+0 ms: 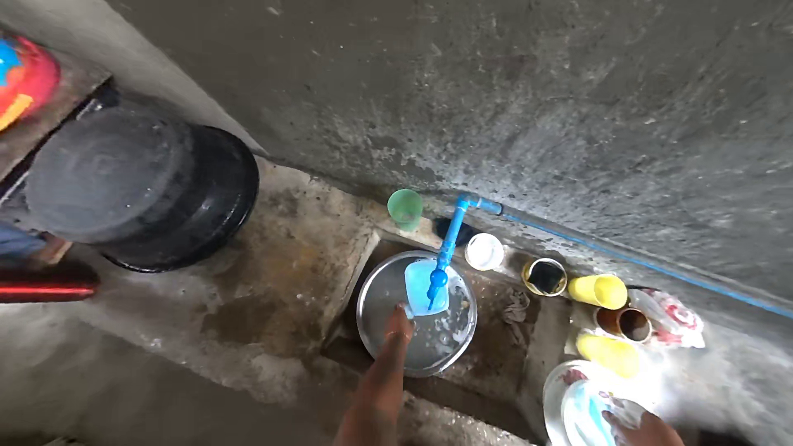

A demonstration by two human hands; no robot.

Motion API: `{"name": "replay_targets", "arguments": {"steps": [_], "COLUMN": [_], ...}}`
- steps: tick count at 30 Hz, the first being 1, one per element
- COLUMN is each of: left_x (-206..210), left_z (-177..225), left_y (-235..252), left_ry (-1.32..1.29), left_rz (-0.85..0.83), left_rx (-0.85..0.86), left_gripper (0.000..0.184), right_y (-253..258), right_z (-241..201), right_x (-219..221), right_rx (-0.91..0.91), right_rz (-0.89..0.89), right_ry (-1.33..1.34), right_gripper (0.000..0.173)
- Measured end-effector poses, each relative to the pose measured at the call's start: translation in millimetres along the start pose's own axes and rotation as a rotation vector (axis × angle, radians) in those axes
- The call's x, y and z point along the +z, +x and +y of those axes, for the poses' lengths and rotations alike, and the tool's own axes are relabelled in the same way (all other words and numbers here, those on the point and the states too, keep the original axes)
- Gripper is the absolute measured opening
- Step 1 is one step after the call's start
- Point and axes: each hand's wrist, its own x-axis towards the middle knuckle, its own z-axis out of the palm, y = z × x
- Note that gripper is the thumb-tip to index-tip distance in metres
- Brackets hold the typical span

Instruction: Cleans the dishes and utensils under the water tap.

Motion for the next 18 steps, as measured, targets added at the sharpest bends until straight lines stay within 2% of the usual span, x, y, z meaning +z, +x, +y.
{"name": "replay_targets", "arguments": {"steps": [5, 8, 12, 14, 16, 18], "left_x": [-15, -42, -81, -98, -107, -119], "left_z": [-25, -46, -67, -69, -67, -54], "left_y": [-30, -61, -96, -108, -114, -125], "left_ry": [-0.038, -0.131, -0.272, -0.422, -0.706, -1.041], "left_rz": [0.015, 0.149, 0.372, 0.463, 0.53, 0.499], "left_rx": [-0.013, 0.032, 0.208, 0.343, 0.513, 0.602], "left_gripper": [0.07, 0.065, 0.062, 0.062, 0.064, 0.065], "right_y": [-11, -15, -27, -33, -42, -55], "right_z": [-42, -68, -103, -117, -129, -139], "right_x": [5, 22, 44, 51, 54, 55], "right_rx": [-0.178, -0.259, -0.384, -0.463, -0.533, -0.601], "right_rz": [0.056, 0.052, 0.04, 0.049, 0.04, 0.03], "right_ry": [0.065, 0.21, 0.258, 0.246, 0.244, 0.309], "right_gripper": [0.048, 0.044, 0.039, 0.04, 0.041, 0.04]}}
